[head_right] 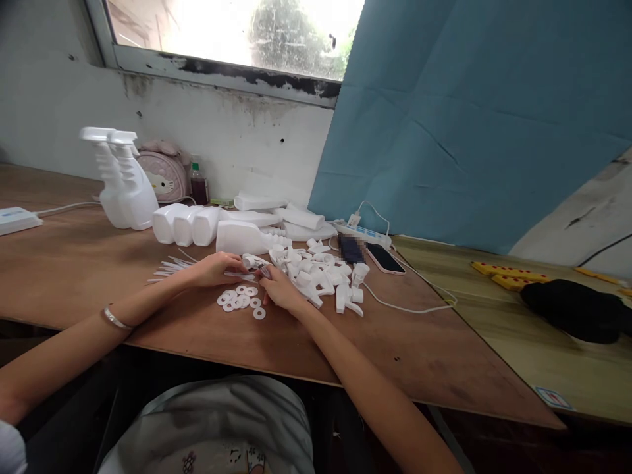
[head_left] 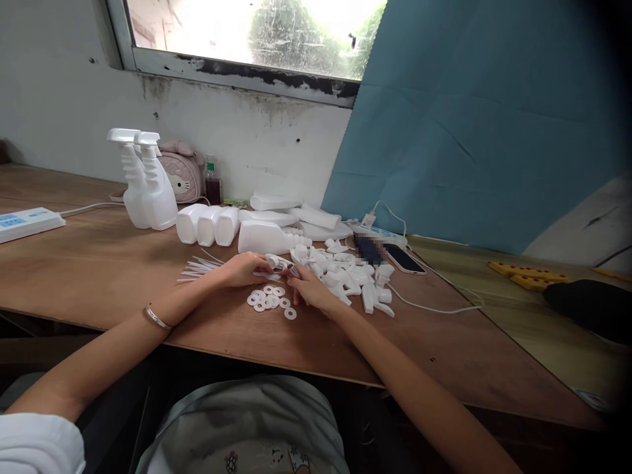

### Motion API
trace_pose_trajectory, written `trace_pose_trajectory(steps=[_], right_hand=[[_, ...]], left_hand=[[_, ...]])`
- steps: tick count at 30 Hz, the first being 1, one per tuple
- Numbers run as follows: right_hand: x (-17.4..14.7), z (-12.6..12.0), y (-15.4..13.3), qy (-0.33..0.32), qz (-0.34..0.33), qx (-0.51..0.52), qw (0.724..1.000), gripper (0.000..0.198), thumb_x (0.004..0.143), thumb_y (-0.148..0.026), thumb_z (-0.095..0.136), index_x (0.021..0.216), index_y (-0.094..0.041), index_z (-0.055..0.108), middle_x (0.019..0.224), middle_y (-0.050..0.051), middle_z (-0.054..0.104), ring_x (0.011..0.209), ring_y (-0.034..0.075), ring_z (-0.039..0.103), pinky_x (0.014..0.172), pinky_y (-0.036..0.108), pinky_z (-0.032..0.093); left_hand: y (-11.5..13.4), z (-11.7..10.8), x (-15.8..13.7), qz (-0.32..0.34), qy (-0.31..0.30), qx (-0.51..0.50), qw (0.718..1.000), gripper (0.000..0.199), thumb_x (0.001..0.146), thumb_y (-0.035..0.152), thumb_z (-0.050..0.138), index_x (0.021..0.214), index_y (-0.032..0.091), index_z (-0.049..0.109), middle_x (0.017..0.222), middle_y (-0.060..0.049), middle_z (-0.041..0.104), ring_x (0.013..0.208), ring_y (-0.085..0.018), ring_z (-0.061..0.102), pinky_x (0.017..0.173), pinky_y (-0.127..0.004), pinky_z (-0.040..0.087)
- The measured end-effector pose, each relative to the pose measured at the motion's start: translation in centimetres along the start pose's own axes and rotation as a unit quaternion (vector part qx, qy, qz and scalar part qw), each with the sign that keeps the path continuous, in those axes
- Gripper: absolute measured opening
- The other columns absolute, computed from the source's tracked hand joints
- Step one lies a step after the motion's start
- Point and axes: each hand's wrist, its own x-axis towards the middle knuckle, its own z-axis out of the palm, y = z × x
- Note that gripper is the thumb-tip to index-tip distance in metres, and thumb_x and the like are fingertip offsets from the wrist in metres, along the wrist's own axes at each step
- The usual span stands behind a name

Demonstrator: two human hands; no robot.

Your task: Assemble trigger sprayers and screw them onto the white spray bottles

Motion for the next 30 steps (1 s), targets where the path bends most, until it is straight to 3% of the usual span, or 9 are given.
trace_pose_trajectory(steps=[6,10,13,15,23,30], right_hand=[[-0.1,0.1,-0.2,-0.025,-0.004,0.03,0.999,0.02,0.079,-0.022,0.043,0.097,-0.02,0.05,0.06,-0.006,0.052,0.039,0.006,0.049,0.031,0.015,0.024],[0.1,0.0,0.1,0.049,-0.032,-0.017,0.998,0.016,0.08,-0.028,0.044,0.087,-0.017,0.054,0.055,-0.006,0.052,0.037,0.005,0.046,0.036,0.015,0.031],[0.3,-0.1,0.5,0.097,-0.024,-0.025,0.995,0.013,0.077,-0.024,0.045,0.08,-0.016,0.055,0.068,-0.002,0.061,0.035,0.004,0.044,0.038,0.017,0.036],[0.4,-0.2,0.7,0.092,-0.016,-0.011,0.996,0.013,0.074,-0.022,0.045,0.08,-0.017,0.055,0.077,0.0,0.063,0.036,0.004,0.044,0.036,0.017,0.036],[0.5,0.2,0.5,0.015,-0.036,0.062,0.997,0.015,0.073,-0.023,0.046,0.081,-0.016,0.057,0.064,-0.003,0.056,0.035,0.004,0.04,0.034,0.016,0.036],[0.4,0.0,0.7,0.074,-0.052,-0.015,0.996,0.019,0.075,-0.022,0.043,0.086,-0.017,0.058,0.067,-0.003,0.058,0.035,0.004,0.044,0.038,0.018,0.038]], left_hand=[[0.3,-0.1,-0.1,0.003,0.003,-0.005,1.0,0.027,0.077,0.036,0.055,0.094,0.017,0.067,0.092,-0.005,0.064,0.078,-0.015,0.059,0.066,-0.019,0.041],[0.2,0.0,0.0,0.001,0.002,-0.001,1.0,0.027,0.077,0.036,0.054,0.094,0.018,0.067,0.092,-0.005,0.064,0.078,-0.014,0.059,0.068,-0.019,0.041],[0.1,0.0,0.0,-0.012,0.001,0.004,1.0,0.026,0.077,0.034,0.055,0.095,0.019,0.067,0.093,-0.004,0.064,0.079,-0.015,0.059,0.069,-0.02,0.041],[0.1,0.0,0.0,-0.017,-0.001,0.005,1.0,0.026,0.077,0.034,0.055,0.094,0.019,0.067,0.093,-0.004,0.064,0.08,-0.015,0.059,0.069,-0.02,0.041],[0.0,0.1,0.0,-0.004,0.005,-0.002,1.0,0.028,0.078,0.039,0.053,0.092,0.019,0.067,0.092,-0.005,0.065,0.078,-0.015,0.059,0.07,-0.02,0.042],[-0.1,0.2,0.0,-0.004,0.001,0.003,1.0,0.028,0.078,0.038,0.053,0.092,0.019,0.067,0.092,-0.004,0.064,0.079,-0.015,0.059,0.07,-0.02,0.042]])
